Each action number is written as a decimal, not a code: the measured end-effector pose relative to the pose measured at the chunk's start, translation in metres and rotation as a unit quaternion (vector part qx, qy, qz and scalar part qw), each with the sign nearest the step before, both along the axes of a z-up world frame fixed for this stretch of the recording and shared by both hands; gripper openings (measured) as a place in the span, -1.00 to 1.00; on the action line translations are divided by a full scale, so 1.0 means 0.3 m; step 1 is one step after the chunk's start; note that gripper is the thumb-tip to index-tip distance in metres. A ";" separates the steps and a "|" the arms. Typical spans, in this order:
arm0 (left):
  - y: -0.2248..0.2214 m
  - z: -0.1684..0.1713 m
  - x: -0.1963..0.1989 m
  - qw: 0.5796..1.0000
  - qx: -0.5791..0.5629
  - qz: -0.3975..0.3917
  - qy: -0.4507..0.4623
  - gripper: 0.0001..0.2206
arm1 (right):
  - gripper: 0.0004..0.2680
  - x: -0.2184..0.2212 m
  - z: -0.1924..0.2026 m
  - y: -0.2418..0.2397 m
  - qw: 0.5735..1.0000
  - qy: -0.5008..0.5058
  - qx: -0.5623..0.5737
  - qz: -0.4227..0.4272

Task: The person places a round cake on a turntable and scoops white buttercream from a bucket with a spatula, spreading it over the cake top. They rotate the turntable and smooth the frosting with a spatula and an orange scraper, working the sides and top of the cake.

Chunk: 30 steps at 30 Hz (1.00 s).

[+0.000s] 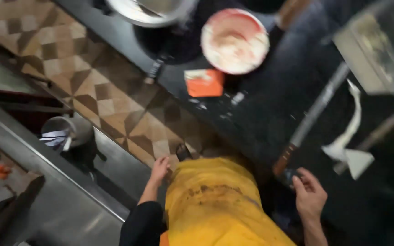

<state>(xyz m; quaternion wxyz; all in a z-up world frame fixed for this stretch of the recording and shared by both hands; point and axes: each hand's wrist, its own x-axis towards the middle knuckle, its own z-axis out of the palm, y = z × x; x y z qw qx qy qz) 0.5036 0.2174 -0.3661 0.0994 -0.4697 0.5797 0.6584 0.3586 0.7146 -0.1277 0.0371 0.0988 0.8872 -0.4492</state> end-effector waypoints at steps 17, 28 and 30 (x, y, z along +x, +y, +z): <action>-0.606 -0.034 -0.324 0.990 -0.031 0.027 0.138 -0.70 | -0.81 -0.257 0.404 -1.172 0.774 -0.096 -0.085 0.620; -1.202 0.360 -1.036 0.963 -0.051 0.012 0.263 -0.70 | -0.87 -0.633 0.195 -1.225 0.923 -0.191 -0.312 0.116; -1.277 0.481 -1.307 0.954 -0.043 -0.019 0.295 -0.69 | -0.86 -0.595 0.180 -1.279 0.928 -0.165 -0.329 0.060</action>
